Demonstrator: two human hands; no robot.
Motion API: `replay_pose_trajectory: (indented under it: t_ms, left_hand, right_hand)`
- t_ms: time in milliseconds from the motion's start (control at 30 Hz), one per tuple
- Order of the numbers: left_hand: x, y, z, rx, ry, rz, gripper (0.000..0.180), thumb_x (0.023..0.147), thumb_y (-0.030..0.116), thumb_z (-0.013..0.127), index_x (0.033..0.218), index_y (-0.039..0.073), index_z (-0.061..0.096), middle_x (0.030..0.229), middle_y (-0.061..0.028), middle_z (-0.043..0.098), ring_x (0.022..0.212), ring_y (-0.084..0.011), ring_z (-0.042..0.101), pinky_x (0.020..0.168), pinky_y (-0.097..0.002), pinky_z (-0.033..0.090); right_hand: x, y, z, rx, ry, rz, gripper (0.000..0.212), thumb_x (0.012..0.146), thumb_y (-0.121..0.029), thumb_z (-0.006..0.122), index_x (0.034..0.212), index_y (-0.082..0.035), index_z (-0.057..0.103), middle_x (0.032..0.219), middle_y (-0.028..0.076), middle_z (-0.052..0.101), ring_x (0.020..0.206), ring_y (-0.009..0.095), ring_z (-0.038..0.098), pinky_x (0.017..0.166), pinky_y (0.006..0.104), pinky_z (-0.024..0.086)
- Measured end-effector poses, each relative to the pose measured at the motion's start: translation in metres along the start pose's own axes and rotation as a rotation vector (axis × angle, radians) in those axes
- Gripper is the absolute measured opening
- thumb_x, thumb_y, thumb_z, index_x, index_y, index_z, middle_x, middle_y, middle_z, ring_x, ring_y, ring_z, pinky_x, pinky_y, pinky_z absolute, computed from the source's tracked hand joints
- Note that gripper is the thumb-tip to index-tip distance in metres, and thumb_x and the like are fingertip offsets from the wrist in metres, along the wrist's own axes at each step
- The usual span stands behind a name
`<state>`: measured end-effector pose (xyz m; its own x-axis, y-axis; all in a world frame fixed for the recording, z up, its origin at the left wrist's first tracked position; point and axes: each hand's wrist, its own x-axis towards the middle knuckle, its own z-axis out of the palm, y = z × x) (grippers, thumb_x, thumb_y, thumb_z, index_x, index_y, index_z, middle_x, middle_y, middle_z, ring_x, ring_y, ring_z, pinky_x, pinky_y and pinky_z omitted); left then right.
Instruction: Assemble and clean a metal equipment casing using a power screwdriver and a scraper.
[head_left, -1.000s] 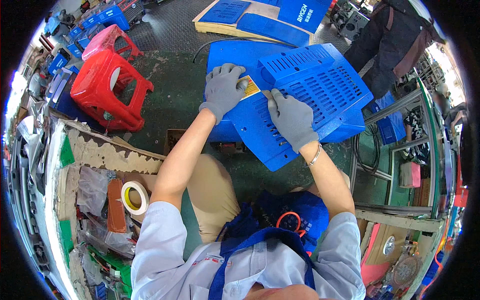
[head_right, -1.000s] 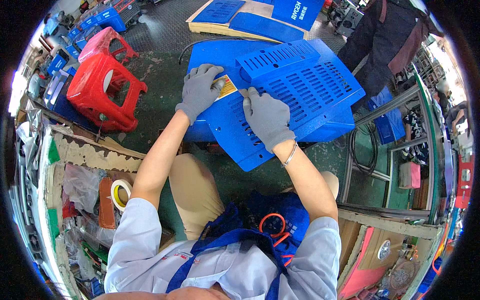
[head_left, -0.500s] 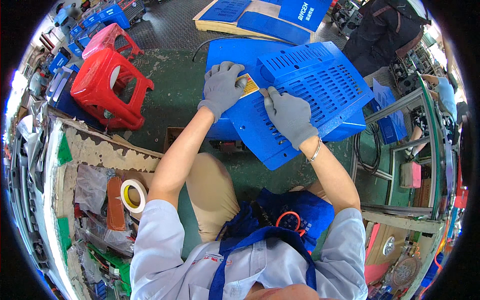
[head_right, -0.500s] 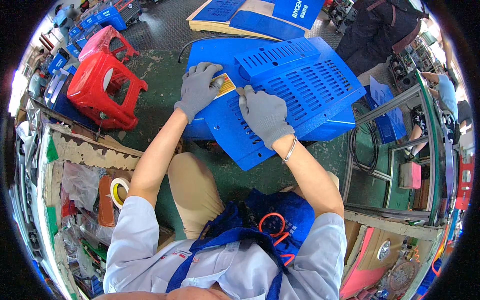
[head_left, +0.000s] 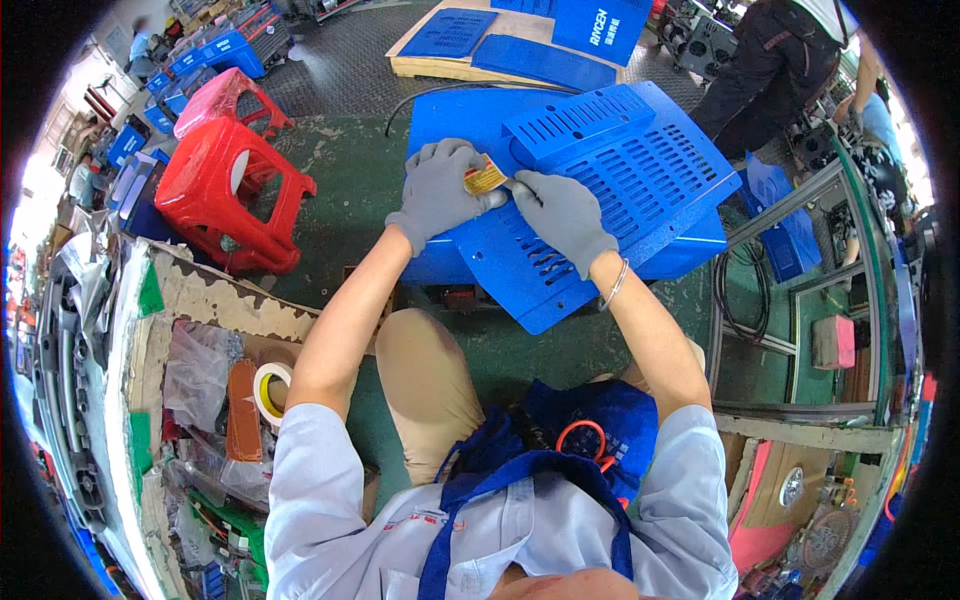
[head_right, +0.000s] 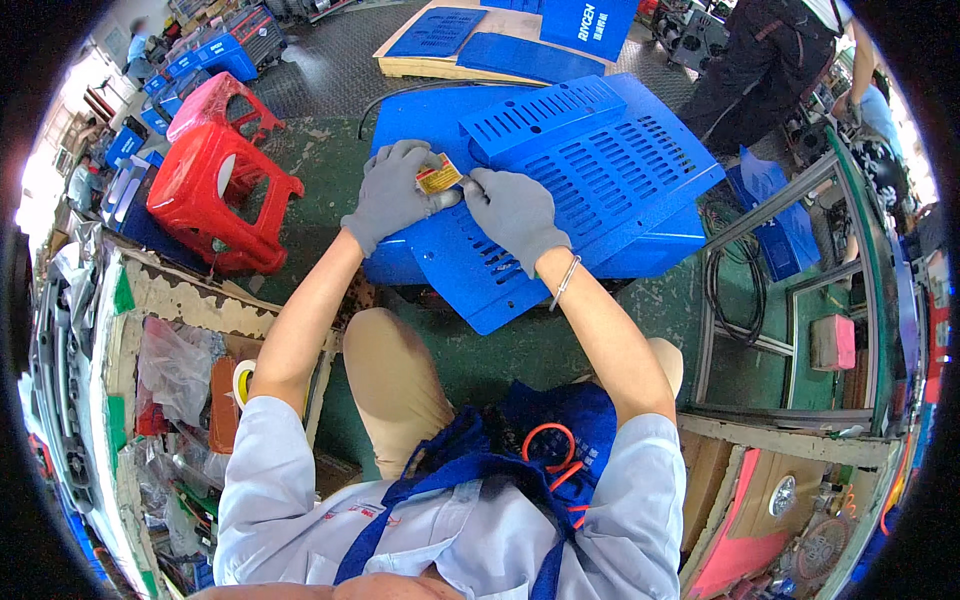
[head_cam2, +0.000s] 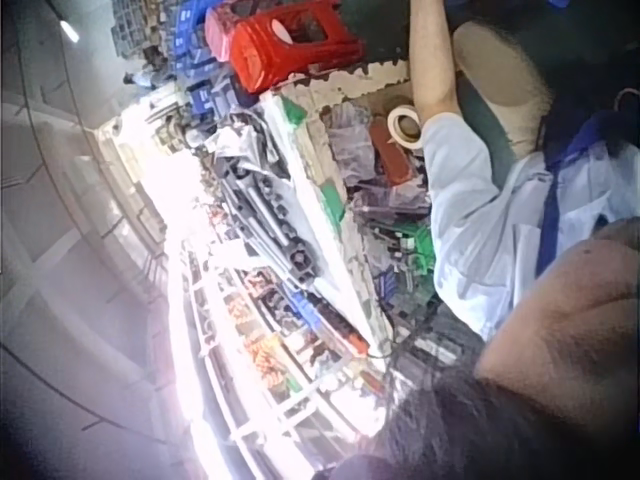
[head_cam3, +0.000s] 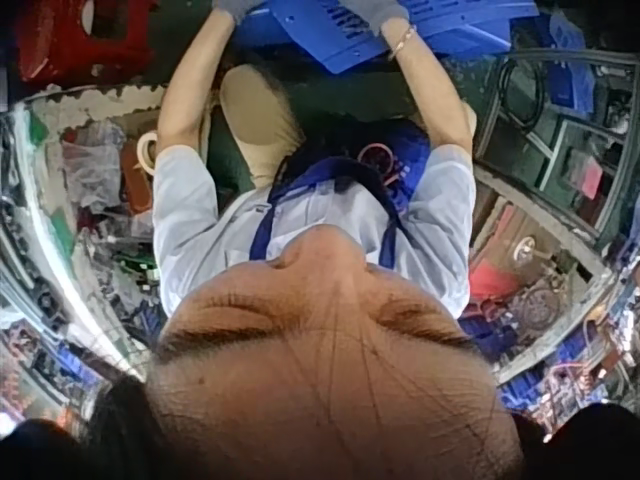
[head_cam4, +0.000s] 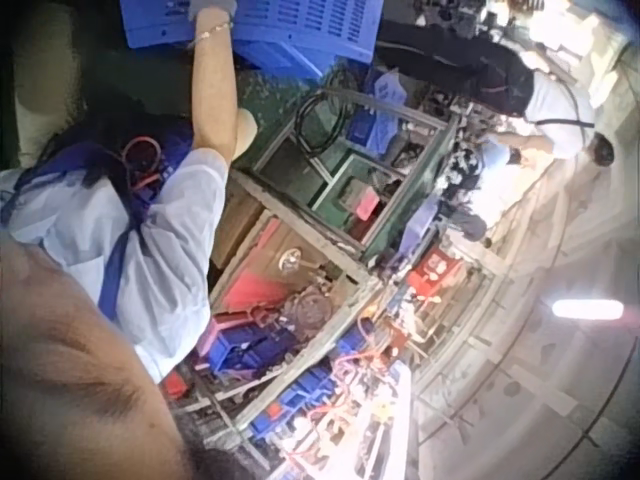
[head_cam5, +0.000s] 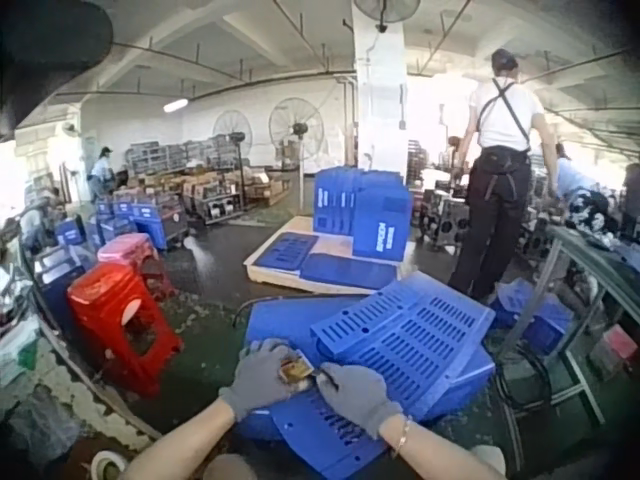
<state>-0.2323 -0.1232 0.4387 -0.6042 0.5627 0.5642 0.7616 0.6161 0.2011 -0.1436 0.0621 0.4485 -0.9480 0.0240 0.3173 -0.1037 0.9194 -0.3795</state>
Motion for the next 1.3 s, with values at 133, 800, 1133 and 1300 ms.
replay_pose_trajectory:
  t_ms: [133, 800, 1133, 1300]
  left_hand:
    - [0.009, 0.014, -0.002, 0.055, -0.059, -0.023, 0.042, 0.077, 0.048, 0.075, 0.100, 0.014, 0.066, 0.108, -0.0070, 0.063, 0.105, -0.0294, 0.057, 0.092, -0.0431, 0.045]
    - [0.016, -0.013, 0.008, -0.164, -0.111, -0.019, 0.020, 0.089, 0.023, 0.062, 0.080, 0.005, 0.059, 0.077, -0.0191, 0.063, 0.072, -0.0389, 0.062, 0.063, -0.0456, 0.049]
    - [0.004, -0.019, 0.001, -0.440, 0.022, -0.184, 0.030, 0.096, 0.025, 0.059, 0.075, 0.004, 0.055, 0.060, -0.0134, 0.054, 0.047, -0.0205, 0.060, 0.049, -0.0374, 0.046]
    - [0.002, -0.019, 0.002, -0.343, 0.186, -0.165, 0.033, 0.095, 0.026, 0.061, 0.073, 0.002, 0.054, 0.060, -0.0133, 0.053, 0.054, -0.0239, 0.058, 0.054, -0.0383, 0.044]
  right_hand:
    - [0.015, 0.004, -0.002, 0.356, -0.091, 0.135, 0.031, 0.094, -0.030, 0.051, 0.098, -0.006, 0.072, 0.091, 0.020, 0.070, 0.088, 0.040, 0.066, 0.079, 0.0474, 0.054]
    - [-0.011, 0.009, -0.002, -0.010, 0.078, 0.095, 0.026, 0.098, -0.029, 0.051, 0.114, -0.015, 0.067, 0.086, 0.012, 0.070, 0.078, 0.032, 0.069, 0.068, 0.0442, 0.055]
    - [-0.011, 0.008, -0.002, -0.019, 0.053, 0.112, 0.028, 0.099, -0.029, 0.049, 0.116, -0.016, 0.067, 0.085, 0.012, 0.070, 0.077, 0.032, 0.069, 0.068, 0.0442, 0.055]
    - [-0.009, 0.004, -0.007, -0.023, 0.024, 0.120, 0.028, 0.099, -0.029, 0.049, 0.116, -0.016, 0.067, 0.086, 0.012, 0.071, 0.077, 0.032, 0.069, 0.069, 0.0444, 0.056]
